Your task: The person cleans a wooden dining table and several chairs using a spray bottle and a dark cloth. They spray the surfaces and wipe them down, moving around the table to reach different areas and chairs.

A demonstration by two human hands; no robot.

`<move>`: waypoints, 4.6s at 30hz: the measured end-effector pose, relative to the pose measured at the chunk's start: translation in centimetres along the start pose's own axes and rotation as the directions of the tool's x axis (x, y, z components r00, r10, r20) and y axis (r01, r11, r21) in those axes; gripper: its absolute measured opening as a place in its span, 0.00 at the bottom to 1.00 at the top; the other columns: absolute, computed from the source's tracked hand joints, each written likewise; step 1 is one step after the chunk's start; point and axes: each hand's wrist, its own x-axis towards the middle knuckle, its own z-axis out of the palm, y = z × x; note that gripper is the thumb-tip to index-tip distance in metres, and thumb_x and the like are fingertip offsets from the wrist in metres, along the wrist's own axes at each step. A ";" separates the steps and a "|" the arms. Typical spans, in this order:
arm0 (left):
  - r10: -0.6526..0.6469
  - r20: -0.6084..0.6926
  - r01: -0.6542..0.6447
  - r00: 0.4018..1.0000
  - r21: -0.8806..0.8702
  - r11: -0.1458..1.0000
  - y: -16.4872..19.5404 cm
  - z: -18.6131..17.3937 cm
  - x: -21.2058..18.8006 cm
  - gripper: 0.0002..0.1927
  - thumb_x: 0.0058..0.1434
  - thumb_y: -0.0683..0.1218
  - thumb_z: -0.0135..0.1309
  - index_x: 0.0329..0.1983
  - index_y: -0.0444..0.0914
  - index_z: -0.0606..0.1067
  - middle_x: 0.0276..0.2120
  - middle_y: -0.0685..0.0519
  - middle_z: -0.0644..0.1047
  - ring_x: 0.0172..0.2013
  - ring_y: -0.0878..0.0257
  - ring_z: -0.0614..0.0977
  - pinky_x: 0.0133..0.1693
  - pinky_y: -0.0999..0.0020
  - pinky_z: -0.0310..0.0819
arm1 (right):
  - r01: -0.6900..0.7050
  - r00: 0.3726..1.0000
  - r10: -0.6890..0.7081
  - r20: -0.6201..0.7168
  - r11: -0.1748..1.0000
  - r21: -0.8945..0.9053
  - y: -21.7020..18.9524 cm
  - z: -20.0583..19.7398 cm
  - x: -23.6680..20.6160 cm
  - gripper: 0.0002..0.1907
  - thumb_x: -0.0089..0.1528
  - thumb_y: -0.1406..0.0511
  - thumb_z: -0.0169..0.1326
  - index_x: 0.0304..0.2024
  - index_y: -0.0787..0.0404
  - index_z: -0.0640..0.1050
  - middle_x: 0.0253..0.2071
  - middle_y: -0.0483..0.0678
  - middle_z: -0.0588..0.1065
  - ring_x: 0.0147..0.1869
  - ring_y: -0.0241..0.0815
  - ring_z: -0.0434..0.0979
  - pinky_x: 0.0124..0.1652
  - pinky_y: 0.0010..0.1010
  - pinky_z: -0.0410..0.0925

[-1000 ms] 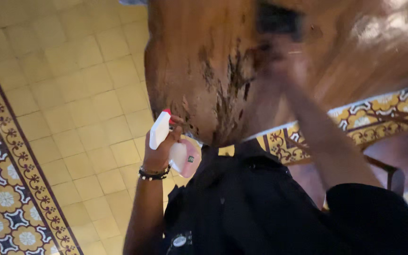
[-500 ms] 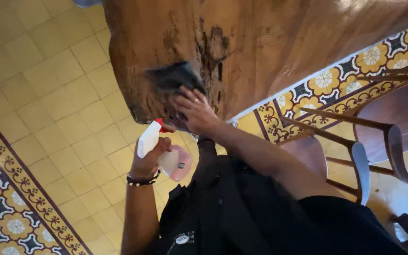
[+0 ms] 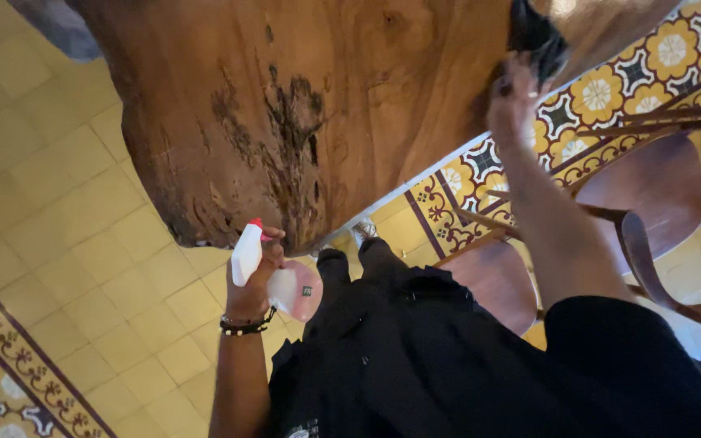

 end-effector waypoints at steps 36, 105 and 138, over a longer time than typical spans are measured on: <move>0.197 -0.193 -0.146 0.961 0.252 0.957 11.8 -20.2 -2.2 0.13 0.64 0.38 0.59 0.51 0.33 0.75 0.36 0.55 0.79 0.35 0.70 0.80 0.37 0.72 0.78 | 0.428 0.852 -0.488 0.192 0.858 0.284 -54.2 11.5 5.9 0.37 0.70 0.46 0.50 0.72 0.63 0.65 0.71 0.61 0.66 0.75 0.62 0.58 0.70 0.62 0.41; -0.448 0.746 -0.219 0.493 0.605 0.766 58.0 -36.8 79.0 0.13 0.65 0.41 0.59 0.52 0.35 0.76 0.48 0.57 0.81 0.41 0.73 0.79 0.43 0.74 0.78 | -0.428 0.901 0.431 0.042 0.869 0.251 -86.1 30.3 32.5 0.35 0.56 0.57 0.60 0.66 0.57 0.72 0.62 0.58 0.72 0.65 0.58 0.69 0.64 0.51 0.56; -0.646 0.720 -0.362 0.255 0.690 0.627 69.1 -30.3 114.3 0.13 0.60 0.42 0.60 0.48 0.37 0.76 0.36 0.60 0.80 0.27 0.72 0.80 0.31 0.74 0.77 | -0.923 0.341 0.831 0.439 0.385 -0.011 -103.3 39.2 50.6 0.40 0.47 0.67 0.61 0.64 0.45 0.73 0.66 0.48 0.71 0.69 0.49 0.69 0.65 0.42 0.64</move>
